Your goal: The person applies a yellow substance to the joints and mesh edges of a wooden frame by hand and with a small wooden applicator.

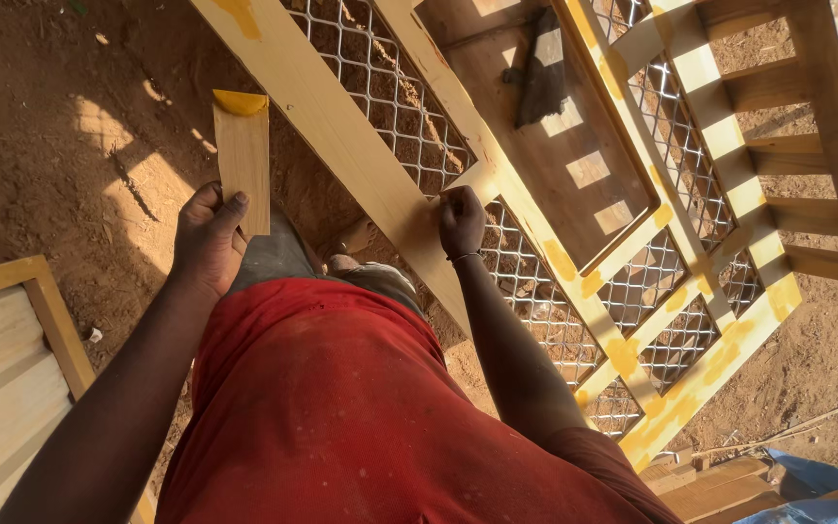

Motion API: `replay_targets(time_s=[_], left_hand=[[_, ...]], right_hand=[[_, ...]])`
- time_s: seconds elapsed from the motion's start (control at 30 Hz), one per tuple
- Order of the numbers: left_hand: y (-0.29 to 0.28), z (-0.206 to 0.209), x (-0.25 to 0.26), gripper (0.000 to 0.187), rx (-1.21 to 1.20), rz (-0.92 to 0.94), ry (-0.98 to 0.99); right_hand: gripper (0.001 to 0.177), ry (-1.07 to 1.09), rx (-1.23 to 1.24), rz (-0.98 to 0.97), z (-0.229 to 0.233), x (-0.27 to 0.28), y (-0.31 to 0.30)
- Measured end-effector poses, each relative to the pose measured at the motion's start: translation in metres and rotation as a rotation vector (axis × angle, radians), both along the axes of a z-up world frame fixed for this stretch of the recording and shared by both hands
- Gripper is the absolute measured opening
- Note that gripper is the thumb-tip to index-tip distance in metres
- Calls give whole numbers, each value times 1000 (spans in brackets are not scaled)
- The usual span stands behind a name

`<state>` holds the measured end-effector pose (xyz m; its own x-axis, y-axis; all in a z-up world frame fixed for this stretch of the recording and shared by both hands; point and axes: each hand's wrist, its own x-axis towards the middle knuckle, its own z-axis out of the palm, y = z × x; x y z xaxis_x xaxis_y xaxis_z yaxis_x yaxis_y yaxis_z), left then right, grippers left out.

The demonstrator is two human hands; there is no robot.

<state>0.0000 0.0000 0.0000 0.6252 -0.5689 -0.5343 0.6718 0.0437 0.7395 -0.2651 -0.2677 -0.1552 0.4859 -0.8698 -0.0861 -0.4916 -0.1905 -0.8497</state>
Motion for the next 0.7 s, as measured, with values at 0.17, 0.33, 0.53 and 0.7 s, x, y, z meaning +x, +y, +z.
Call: replay_targets(time_s=[0.17, 0.33, 0.53, 0.7], left_hand=[[-4, -4, -1, 14, 2, -59, -78], [-1, -19, -14, 15, -21, -98, -100], [19, -50, -50, 13, 19, -189, -63], [51, -65, -95, 14, 36, -240, 14]], right_hand=[[5, -53, 42, -53, -13, -17, 4], [17, -26, 213, -211, 5, -73, 42], [4, 127, 72, -234, 17, -141, 97], [5, 215, -76, -181, 35, -184, 138]])
